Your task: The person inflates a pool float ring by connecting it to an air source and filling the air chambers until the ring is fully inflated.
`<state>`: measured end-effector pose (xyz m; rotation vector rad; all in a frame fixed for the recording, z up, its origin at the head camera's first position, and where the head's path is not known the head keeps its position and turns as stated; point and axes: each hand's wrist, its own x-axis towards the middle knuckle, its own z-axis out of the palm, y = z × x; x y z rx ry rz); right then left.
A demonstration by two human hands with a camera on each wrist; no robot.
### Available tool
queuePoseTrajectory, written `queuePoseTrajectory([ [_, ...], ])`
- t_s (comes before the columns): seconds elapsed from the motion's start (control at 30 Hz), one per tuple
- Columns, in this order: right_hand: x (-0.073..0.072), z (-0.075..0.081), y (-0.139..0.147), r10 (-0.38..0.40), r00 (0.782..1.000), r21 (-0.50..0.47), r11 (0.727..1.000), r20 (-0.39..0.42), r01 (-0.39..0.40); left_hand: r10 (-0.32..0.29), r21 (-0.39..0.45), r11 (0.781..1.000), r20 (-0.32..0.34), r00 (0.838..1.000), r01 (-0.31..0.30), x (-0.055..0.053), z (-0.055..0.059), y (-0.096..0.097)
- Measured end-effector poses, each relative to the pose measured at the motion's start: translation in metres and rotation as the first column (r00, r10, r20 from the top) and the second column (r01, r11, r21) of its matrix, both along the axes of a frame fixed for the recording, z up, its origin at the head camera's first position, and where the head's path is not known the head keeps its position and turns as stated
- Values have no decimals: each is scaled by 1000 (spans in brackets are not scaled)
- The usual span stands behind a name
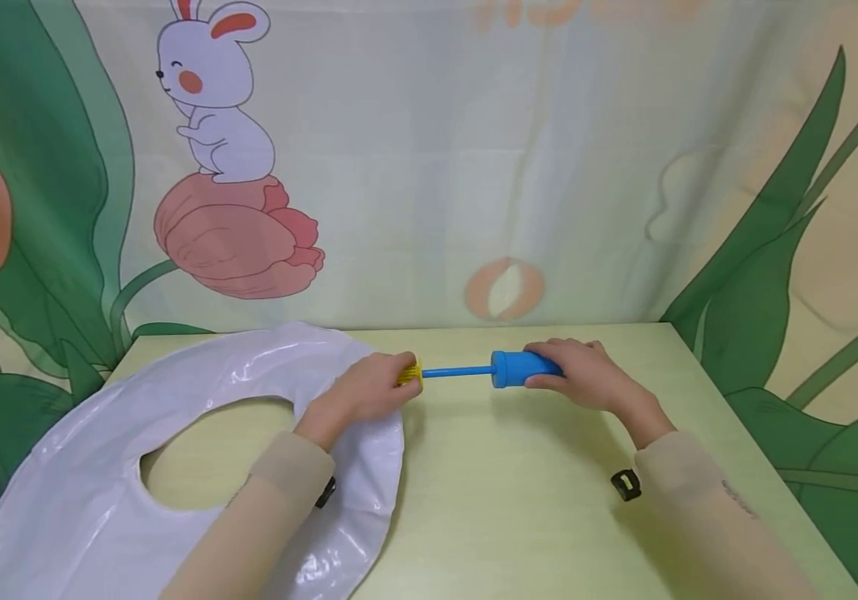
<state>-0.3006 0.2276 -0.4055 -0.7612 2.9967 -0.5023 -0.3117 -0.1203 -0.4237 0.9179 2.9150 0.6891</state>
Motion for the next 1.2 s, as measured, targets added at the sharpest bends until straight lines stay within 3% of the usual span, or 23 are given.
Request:
queuePoseTrajectory([
  [0.23,4,-11,-45,28,1000,45,999,3,-28,9,-60,998,21,1000,-8,1,0,15],
  [0.4,3,-9,-75,56,998,80,995,-10,-55,20,-43,999,34,999,-18,4,-3,18],
  [0.53,4,-5,-81,53,998,83,995,22,-55,42,-17,999,58,997,-41,5,-6,15],
  [0.67,5,-1,-70,44,995,60,997,88,-50,28,-7,1000,80,996,-28,4,-7,8],
  [0.87,0,2,-36,63,987,-11,998,150,-62,-7,-5,1000,64,998,7,0,-9,-10],
  [1.2,-4,4,12,-4,975,-107,994,224,28,-8,-10,1000,53,999,9,-5,-4,-23],
])
